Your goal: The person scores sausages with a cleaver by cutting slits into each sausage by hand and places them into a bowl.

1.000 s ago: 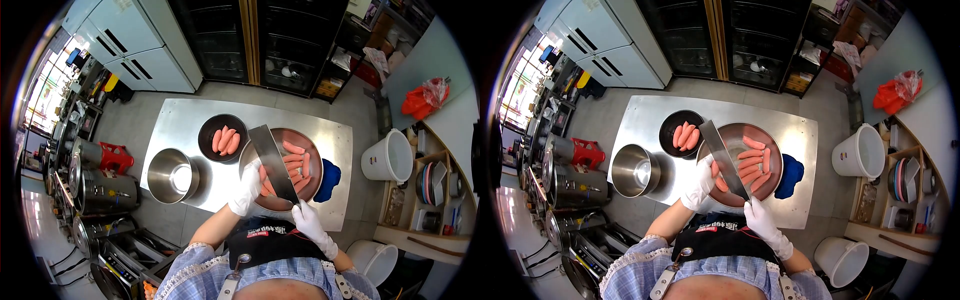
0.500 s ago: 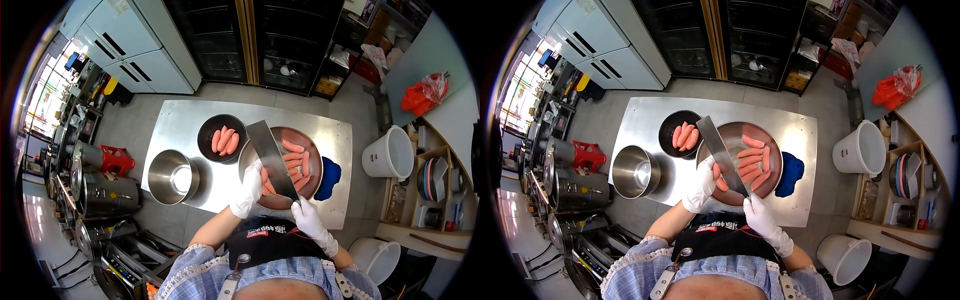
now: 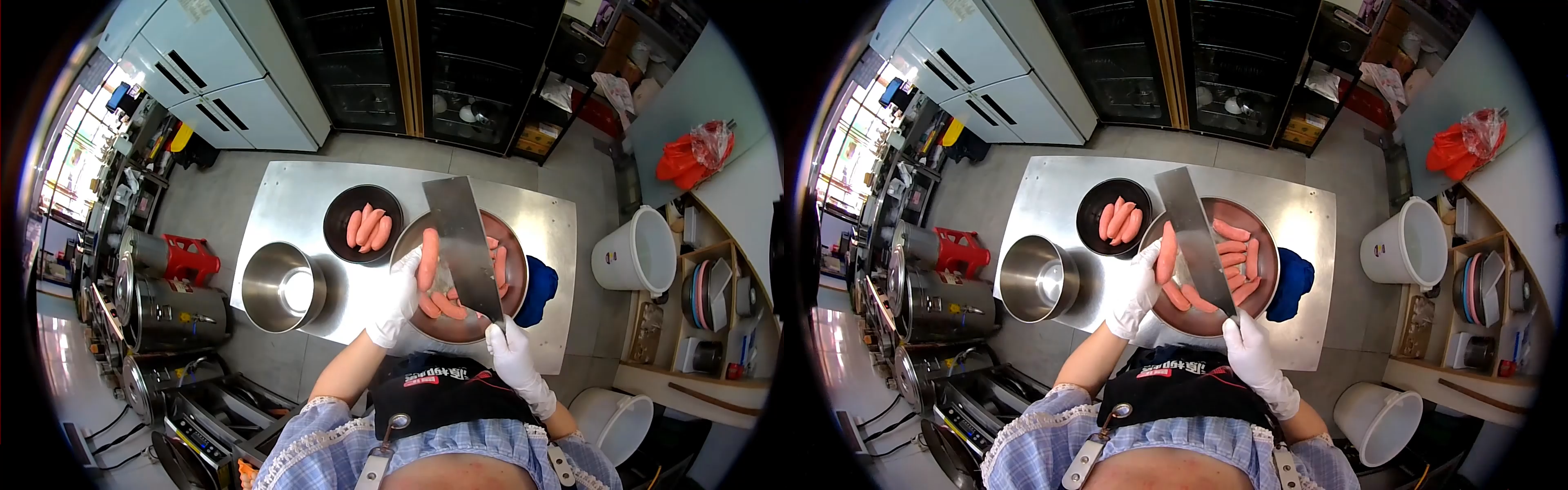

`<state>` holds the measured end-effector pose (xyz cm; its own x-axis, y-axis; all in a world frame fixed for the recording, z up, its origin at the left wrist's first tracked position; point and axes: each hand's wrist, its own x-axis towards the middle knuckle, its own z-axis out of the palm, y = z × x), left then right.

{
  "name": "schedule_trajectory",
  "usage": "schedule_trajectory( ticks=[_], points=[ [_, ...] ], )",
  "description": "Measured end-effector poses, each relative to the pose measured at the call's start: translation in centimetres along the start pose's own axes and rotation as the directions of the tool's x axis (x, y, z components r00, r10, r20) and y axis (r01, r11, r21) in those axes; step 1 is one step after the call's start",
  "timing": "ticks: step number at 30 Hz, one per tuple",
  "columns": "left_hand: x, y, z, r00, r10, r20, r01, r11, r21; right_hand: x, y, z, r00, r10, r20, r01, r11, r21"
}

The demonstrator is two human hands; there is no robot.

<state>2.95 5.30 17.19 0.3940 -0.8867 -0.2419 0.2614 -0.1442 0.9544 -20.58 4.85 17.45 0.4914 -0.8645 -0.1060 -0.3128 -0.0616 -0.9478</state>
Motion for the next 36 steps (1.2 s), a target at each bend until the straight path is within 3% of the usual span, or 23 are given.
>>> schedule_trajectory(
  ticks=[1,3,6,7,9,13,24,36],
  points=[
    [0.3,-0.5,-0.5,1.000,0.028,0.003,-0.029,0.994,0.103,0.0,-0.1,-0.1,1.000,-0.001,-0.001,0.001,1.000,0.000],
    [2.1,-2.9,-1.6,0.997,-0.062,-0.036,0.057,0.990,-0.126,0.1,-0.1,-0.3,1.000,0.018,-0.016,-0.017,0.998,0.066],
    [1.5,-0.9,-2.0,0.986,-0.166,0.017,0.167,0.973,-0.157,-0.1,0.1,-0.3,0.999,0.048,0.012,-0.048,0.997,0.066],
    [1.3,-0.5,-1.8,0.986,-0.165,0.016,0.165,0.974,-0.156,-0.1,0.1,-0.2,0.999,0.046,0.013,-0.047,0.997,0.067],
    [1.0,0.0,-1.4,0.997,-0.010,-0.081,-0.004,0.986,-0.168,-0.2,-0.1,-0.1,0.995,0.082,0.049,-0.086,0.993,0.078],
    [3.0,-3.6,-3.9,0.989,-0.139,-0.039,0.127,0.967,-0.220,-0.3,0.8,0.1,0.998,0.035,0.054,-0.037,0.999,0.035],
    [3.1,-1.9,-5.5,0.995,-0.067,-0.076,0.042,0.954,-0.296,-0.2,1.2,-0.2,0.994,-0.053,0.093,0.064,0.991,-0.119],
    [3.0,-2.2,-5.0,0.990,-0.043,-0.132,-0.002,0.947,-0.321,-0.1,1.3,0.0,0.991,-0.072,0.114,0.088,0.986,-0.141]
  ],
)
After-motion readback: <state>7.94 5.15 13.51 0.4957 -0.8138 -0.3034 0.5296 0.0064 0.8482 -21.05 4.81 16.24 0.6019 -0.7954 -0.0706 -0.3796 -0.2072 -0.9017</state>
